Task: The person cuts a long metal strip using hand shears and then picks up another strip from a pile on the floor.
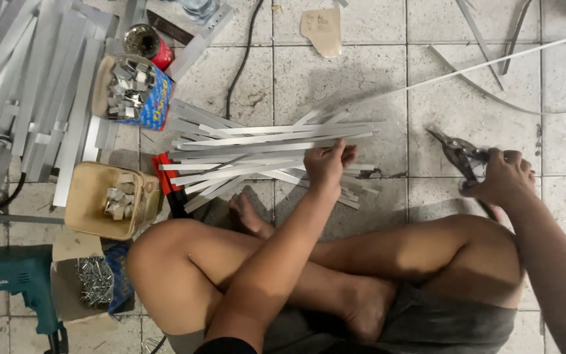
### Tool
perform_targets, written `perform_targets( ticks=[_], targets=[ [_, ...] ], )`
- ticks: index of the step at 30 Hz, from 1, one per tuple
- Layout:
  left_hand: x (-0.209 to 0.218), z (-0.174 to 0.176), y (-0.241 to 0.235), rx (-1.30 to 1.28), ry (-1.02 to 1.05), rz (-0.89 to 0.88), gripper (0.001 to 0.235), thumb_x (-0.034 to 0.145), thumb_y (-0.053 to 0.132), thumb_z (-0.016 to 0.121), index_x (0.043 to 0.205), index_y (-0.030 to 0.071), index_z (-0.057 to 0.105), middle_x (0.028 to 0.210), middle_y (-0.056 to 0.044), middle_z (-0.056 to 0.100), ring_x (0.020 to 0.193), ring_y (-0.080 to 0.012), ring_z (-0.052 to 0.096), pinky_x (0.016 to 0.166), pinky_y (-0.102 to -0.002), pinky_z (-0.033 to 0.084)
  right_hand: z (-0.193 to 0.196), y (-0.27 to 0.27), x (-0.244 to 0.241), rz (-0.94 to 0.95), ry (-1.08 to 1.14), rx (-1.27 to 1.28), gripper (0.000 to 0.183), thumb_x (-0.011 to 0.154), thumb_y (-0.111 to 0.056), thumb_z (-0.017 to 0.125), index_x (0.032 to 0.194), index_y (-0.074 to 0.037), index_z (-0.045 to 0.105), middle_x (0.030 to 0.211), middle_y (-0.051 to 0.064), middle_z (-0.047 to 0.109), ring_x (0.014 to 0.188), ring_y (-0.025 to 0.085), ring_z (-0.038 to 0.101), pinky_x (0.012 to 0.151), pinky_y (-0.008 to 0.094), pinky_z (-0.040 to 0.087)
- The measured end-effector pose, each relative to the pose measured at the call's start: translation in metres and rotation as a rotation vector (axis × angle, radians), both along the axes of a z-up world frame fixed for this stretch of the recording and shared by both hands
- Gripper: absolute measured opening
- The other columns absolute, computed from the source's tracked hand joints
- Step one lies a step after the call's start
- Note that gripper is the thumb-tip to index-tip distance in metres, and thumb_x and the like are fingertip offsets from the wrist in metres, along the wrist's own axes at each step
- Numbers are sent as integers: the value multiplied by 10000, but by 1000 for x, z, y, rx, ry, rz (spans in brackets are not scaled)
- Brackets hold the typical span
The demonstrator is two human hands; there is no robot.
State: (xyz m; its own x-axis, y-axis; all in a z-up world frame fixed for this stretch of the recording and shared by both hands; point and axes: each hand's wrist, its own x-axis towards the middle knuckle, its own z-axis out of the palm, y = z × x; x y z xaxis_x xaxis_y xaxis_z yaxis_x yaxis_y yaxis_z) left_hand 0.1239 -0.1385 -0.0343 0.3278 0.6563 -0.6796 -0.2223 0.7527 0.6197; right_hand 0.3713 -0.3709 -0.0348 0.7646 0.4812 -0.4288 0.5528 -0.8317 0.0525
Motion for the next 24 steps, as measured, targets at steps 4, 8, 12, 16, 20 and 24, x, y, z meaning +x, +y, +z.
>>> perform_targets(
  ticks=[4, 8, 12, 16, 20, 24],
  targets=[
    [0, 2, 1, -71, 61, -56, 147, 946, 11, 705, 966, -134, 687, 814, -207, 734, 657, -248, 721, 612, -327, 644, 44, 50, -48, 119, -48, -24, 746, 823, -406, 765, 1426, -74, 479, 1559, 284, 283, 1370, 502, 324, 985, 664, 442],
    [2, -33, -8, 54, 40, -145, 299, 974, 109, 682, 1050, -172, 613, 963, -312, 713, 815, -351, 763, 674, -421, 667, 11, 100, -79, 313, 120, 751, 426, 828, -220, 758, 1250, -179, 715, 1087, 135, 690, 1023, 346, 716, 811, 492, 561],
    [4, -30, -15, 51, 84, -119, 389, 938, 132, 735, 1093, -191, 584, 987, -310, 692, 838, -348, 754, 679, -422, 667, -1, 149, -108, -1, 541, 704, 424, 858, -459, 759, 1155, -157, 741, 1009, 120, 773, 992, 294, 738, 882, 434, 568],
    [-6, -46, -20, 124, 169, -264, 396, 931, 190, 744, 1086, -159, 639, 916, -274, 705, 746, -323, 755, 603, -398, 663, -18, 149, -109, -94, 736, 811, 268, 810, -299, 819, 997, -111, 781, 739, 103, 757, 685, 203, 758, 724, 327, 565],
    [-30, 0, -17, 411, 356, -413, 253, 854, 228, 787, 885, -13, 715, 643, -154, 656, 455, -194, 666, 306, -276, 517, -22, 139, -97, 88, 773, 809, 234, 854, -244, 806, 946, -30, 780, 728, 189, 753, 744, 344, 769, 730, 415, 553],
    [-15, 11, 30, 1209, 585, -191, 317, 935, 273, 709, 678, 108, 624, 575, -88, 596, 554, -267, 637, 532, -342, 483, -2, 149, -98, 161, 798, 826, 141, 851, -145, 778, 965, -62, 778, 689, 146, 748, 685, 274, 766, 718, 354, 562]
  ],
)
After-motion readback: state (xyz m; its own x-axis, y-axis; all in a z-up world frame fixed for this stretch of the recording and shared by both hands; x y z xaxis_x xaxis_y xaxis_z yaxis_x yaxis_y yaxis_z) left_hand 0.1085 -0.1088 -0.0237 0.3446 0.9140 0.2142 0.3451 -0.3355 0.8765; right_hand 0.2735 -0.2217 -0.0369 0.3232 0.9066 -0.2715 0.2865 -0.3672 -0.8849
